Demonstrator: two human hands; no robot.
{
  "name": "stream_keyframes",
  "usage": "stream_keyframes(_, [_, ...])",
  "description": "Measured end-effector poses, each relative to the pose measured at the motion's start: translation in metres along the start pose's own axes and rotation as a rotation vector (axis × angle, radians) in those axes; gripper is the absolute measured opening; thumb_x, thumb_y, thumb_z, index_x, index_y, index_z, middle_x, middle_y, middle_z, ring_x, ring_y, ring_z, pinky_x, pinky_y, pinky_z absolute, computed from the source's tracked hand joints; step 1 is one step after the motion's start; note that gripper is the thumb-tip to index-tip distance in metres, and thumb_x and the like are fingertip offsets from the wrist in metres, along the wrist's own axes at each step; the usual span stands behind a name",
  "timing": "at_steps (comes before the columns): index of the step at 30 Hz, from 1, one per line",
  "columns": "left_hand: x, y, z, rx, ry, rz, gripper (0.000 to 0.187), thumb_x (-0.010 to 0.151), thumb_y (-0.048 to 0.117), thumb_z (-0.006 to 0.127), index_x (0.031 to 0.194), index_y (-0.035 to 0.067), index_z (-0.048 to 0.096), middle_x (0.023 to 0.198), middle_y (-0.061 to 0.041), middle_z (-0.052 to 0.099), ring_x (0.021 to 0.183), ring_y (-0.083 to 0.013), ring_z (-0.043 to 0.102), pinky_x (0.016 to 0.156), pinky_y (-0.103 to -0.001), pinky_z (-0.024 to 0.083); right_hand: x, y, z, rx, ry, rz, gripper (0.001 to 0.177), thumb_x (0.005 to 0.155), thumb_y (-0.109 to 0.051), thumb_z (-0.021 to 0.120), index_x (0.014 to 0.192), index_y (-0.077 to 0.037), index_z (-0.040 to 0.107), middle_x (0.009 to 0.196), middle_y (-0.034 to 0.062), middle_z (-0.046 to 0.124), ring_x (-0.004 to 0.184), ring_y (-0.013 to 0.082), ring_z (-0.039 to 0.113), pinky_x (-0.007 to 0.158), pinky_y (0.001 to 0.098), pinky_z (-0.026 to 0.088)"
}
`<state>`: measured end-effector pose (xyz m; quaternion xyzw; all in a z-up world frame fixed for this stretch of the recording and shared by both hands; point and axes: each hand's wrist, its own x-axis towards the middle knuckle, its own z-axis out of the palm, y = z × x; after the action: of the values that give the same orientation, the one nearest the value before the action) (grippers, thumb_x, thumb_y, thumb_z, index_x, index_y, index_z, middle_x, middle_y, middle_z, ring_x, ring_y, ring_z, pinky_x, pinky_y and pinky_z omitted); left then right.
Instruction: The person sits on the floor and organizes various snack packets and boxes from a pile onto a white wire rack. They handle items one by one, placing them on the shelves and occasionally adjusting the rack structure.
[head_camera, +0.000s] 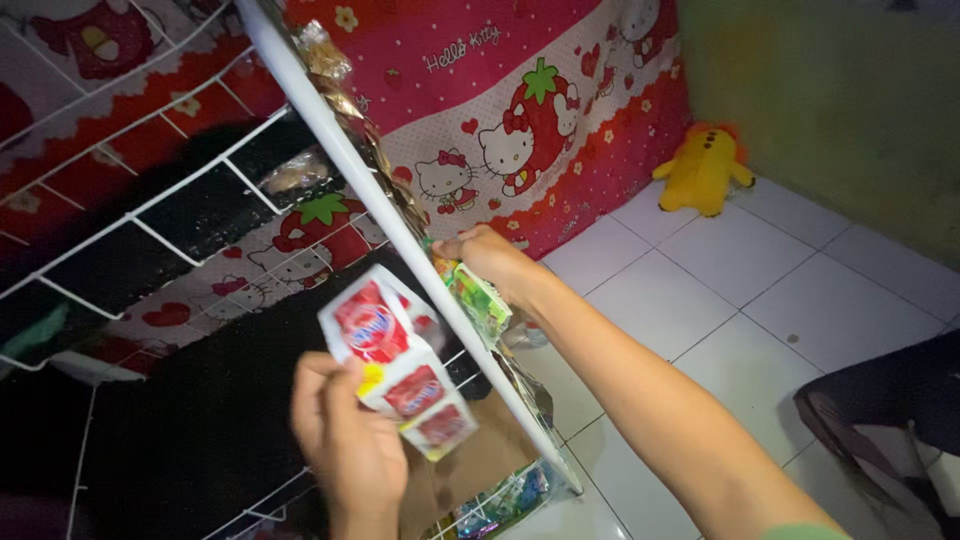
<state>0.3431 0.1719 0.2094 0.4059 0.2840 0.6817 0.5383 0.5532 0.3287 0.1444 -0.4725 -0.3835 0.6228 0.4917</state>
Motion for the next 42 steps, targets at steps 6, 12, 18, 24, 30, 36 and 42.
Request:
stream_keyframes(6, [0.005, 0.050, -0.001, -0.020, -0.004, 0.036, 0.008, 0.100, 0.004, 0.054, 0.092, 0.005, 0.050, 0.096, -0.010, 0.064, 0.092, -0.0168, 0.066, 0.089, -0.037, 0.057, -0.012, -0.007, -0.010, -0.018, 0.070, -0.012, 0.029, 0.095, -0.027, 0.073, 0.083, 0.000, 0.072, 0.073, 0.0073, 0.070, 0.056, 0.0140, 0.061, 0.054, 0.0341, 0.050])
stream_keyframes(12, [0.014, 0.035, -0.027, 0.065, 0.121, -0.101, 0.011, 0.100, 0.004, 0.055, 0.090, 0.004, 0.051, 0.092, -0.013, 0.068, 0.083, -0.0182, 0.068, 0.081, -0.037, 0.057, -0.016, -0.018, -0.005, -0.160, 0.033, 0.016, 0.032, 0.090, -0.029, 0.076, 0.083, 0.002, 0.076, 0.073, 0.0132, 0.071, 0.056, 0.0191, 0.062, 0.056, 0.0389, 0.050])
stream_keyframes(18, [0.039, 0.001, -0.047, 0.531, 0.185, 0.045, 0.013, 0.093, -0.002, 0.061, 0.105, 0.001, 0.058, 0.098, -0.013, 0.069, 0.087, -0.0174, 0.067, 0.079, -0.031, 0.054, -0.011, -0.008, -0.028, -0.437, 0.054, 0.037, 0.050, 0.095, -0.048, 0.064, 0.089, -0.003, 0.082, 0.078, 0.0138, 0.072, 0.067, 0.0159, 0.062, 0.064, 0.0302, 0.052])
stream_keyframes(24, [0.073, -0.027, -0.034, 1.361, -0.120, 0.117, 0.022, 0.088, 0.003, 0.060, 0.097, 0.007, 0.079, 0.096, -0.020, 0.073, 0.085, -0.0310, 0.071, 0.079, -0.039, 0.054, -0.036, 0.037, -0.077, -0.346, -0.109, 0.116, 0.025, 0.080, -0.023, 0.069, 0.087, -0.001, 0.080, 0.082, 0.0014, 0.076, 0.068, 0.0179, 0.065, 0.059, 0.0391, 0.055])
stream_keyframes(30, [0.084, -0.055, 0.006, 1.740, -0.295, -0.382, 0.062, 0.075, 0.057, 0.084, 0.109, 0.006, 0.075, 0.123, -0.022, 0.062, 0.114, -0.0393, 0.063, 0.097, -0.048, 0.050, -0.073, 0.086, -0.086, -0.400, -0.068, 0.132, 0.041, 0.089, -0.045, 0.072, 0.088, -0.005, 0.078, 0.082, 0.0024, 0.073, 0.074, 0.0102, 0.061, 0.066, 0.0285, 0.049])
stream_keyframes(36, [0.105, -0.086, -0.028, 1.880, -0.384, -0.701, 0.116, 0.056, 0.043, 0.103, 0.147, 0.013, 0.038, 0.146, -0.023, 0.046, 0.134, -0.0376, 0.051, 0.108, -0.043, 0.047, -0.068, 0.127, -0.086, -0.460, -0.130, 0.138, 0.052, 0.086, -0.057, 0.072, 0.088, -0.006, 0.082, 0.093, 0.0002, 0.078, 0.096, 0.0082, 0.065, 0.087, 0.0237, 0.046])
stream_keyframes(42, [0.108, -0.126, -0.080, 1.499, -0.274, -0.676, 0.096, 0.056, 0.005, 0.089, 0.141, 0.008, 0.043, 0.132, -0.018, 0.064, 0.122, -0.0286, 0.064, 0.102, -0.039, 0.053, -0.064, 0.131, -0.079, -0.328, -0.070, 0.193, 0.042, 0.085, -0.049, 0.075, 0.087, -0.007, 0.079, 0.087, 0.0047, 0.075, 0.076, 0.0119, 0.063, 0.064, 0.0297, 0.051])
